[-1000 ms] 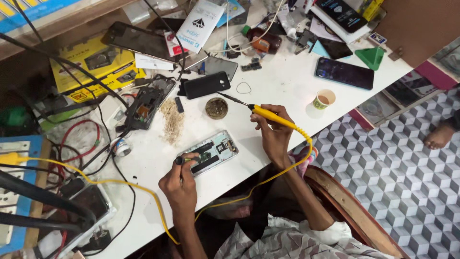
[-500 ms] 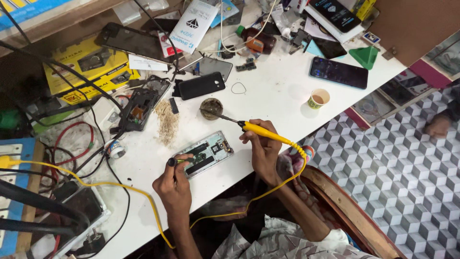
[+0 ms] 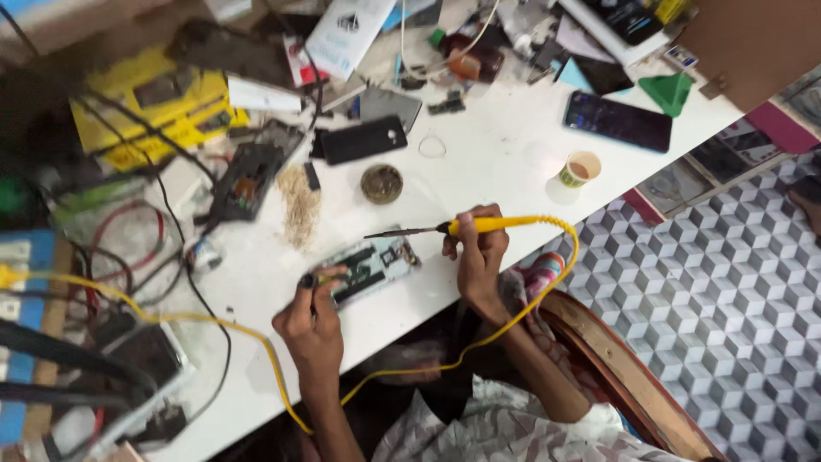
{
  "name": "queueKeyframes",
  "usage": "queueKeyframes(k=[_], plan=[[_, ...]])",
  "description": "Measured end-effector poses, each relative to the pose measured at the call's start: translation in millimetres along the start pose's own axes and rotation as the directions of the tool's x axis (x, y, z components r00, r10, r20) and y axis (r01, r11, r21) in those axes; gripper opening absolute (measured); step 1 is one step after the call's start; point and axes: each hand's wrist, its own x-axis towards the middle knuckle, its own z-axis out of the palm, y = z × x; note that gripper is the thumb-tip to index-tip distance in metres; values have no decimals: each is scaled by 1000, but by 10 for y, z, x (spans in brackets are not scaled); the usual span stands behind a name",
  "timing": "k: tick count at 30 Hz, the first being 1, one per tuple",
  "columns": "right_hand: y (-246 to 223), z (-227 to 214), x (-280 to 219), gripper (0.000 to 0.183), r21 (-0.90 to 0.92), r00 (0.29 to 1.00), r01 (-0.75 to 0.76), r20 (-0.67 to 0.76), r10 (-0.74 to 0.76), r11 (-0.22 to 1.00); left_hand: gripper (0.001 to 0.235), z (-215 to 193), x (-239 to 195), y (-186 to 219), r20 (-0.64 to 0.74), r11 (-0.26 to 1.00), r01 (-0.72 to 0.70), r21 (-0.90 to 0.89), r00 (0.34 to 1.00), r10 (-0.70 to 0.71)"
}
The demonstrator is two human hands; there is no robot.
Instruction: The person uses a soldering iron and a small tool to work on a disassembled mobile phone motherboard. They repeatedly apply the soldering iron to various points on the circuit board while holding the board steady.
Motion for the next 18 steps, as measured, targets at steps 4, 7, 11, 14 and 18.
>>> queueKeyframes(k=[4, 7, 11, 14, 18], plan=[[26, -45, -45, 15, -4, 1000, 12, 18, -12, 1000, 15, -9, -10, -57, -6, 999, -29, -21, 1000, 29], [-30, -49, -82, 17, -77, 997, -72, 12, 73, 994, 13, -28, -17, -30, 14, 996, 93, 15, 996, -93], [-118, 0, -139, 17, -31, 999, -14, 49, 15, 999, 14, -4, 29, 17, -19, 1000, -26, -13, 999, 26], [-145, 53, -228, 18, -122, 996, 23, 90, -12, 992, 12, -8, 32, -2, 3, 1000, -10, 18, 1000, 10], [-153, 131, -328, 18, -161, 992, 82, 110, -65, 984, 13, -10, 13, -30, 4, 1000, -11, -11, 1000, 11]])
